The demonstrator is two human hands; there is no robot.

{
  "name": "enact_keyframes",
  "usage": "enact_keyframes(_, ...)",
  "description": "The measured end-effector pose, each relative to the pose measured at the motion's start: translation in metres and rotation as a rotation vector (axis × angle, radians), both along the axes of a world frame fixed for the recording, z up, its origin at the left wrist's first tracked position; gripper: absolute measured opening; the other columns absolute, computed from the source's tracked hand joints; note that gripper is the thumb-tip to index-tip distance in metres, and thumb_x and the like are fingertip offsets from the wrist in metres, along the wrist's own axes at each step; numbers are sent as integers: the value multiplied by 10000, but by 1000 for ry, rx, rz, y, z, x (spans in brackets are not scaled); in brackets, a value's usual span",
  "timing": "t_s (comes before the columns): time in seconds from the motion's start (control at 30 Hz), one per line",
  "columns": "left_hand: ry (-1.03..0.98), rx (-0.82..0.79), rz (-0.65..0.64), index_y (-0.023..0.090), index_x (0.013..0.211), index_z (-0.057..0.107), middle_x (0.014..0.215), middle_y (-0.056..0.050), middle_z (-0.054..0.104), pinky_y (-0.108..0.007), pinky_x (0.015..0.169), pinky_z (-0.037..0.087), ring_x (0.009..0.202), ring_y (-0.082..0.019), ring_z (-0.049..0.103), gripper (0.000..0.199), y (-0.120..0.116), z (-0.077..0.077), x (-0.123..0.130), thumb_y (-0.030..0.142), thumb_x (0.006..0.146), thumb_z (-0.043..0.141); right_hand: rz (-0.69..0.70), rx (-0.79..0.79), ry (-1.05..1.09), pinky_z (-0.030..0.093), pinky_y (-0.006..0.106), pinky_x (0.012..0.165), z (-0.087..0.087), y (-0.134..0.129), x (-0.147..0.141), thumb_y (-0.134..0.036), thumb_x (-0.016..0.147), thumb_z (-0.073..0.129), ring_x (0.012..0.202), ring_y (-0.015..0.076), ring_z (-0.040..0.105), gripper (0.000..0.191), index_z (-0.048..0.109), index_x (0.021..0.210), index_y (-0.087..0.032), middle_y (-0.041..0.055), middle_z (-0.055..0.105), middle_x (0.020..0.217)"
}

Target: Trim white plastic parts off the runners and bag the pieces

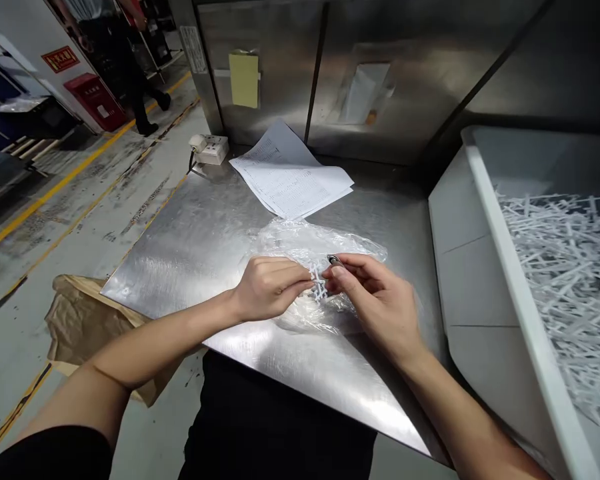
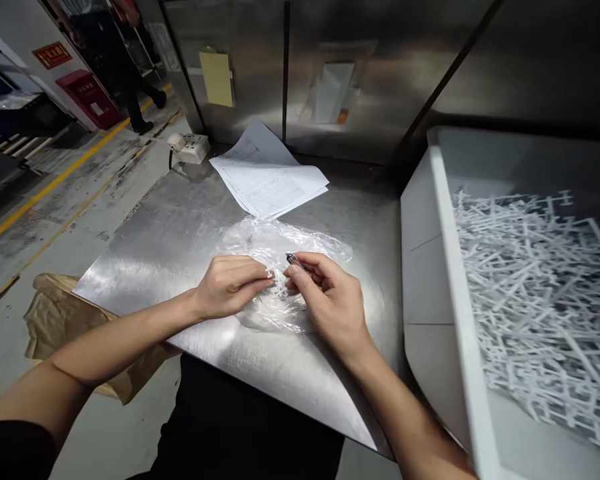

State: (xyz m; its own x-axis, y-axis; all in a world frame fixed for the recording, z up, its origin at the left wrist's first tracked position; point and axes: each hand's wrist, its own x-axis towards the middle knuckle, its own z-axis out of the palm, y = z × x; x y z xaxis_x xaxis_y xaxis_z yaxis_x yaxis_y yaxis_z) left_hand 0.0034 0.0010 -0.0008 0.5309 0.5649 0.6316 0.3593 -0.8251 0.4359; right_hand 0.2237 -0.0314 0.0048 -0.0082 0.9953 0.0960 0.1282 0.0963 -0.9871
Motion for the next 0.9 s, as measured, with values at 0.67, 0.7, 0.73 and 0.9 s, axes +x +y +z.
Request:
enact_keyframes(0.67, 82, -25, -23, 167, 870, 692, 761, -19, 759, -292, 637, 511, 654, -146, 691, 173, -2, 0, 2, 198, 1037, 659, 44, 56, -316, 516, 329, 661, -4, 0, 3, -367, 1015, 721, 742, 193, 702, 165, 820, 975, -241, 19, 808, 882)
enact_keyframes(0.7, 93, -24, -22, 170, 870, 692, 771, -21, 766, -294, 647, 523, 662, -148, 699, 182, -2, 0, 2, 203, 1044, 649, 43, 57, -319, 516, 332, 655, -5, 0, 3, -375, 1015, 720, 746, 200, 707, 171, 819, 973, -242, 24, 810, 885)
enact_keyframes(0.73, 104, -25, -21, 173, 870, 692, 775, -22, 770, -296, 655, 532, 667, -149, 705, 193, -2, -1, 2, 208, 1052, 637, 43, 59, -322, 516, 335, 649, -5, 0, 3, -383, 1015, 719, 752, 206, 713, 177, 818, 971, -242, 28, 813, 887)
enact_keyframes(0.9, 132, -42, -21, 179, 866, 695, 752, -14, 759, -294, 651, 542, 661, -145, 704, 212, -5, -1, 3, 225, 1057, 615, 74, 50, -337, 497, 336, 620, -3, 0, 3, -388, 1020, 704, 729, 210, 705, 199, 807, 939, -238, 29, 801, 846)
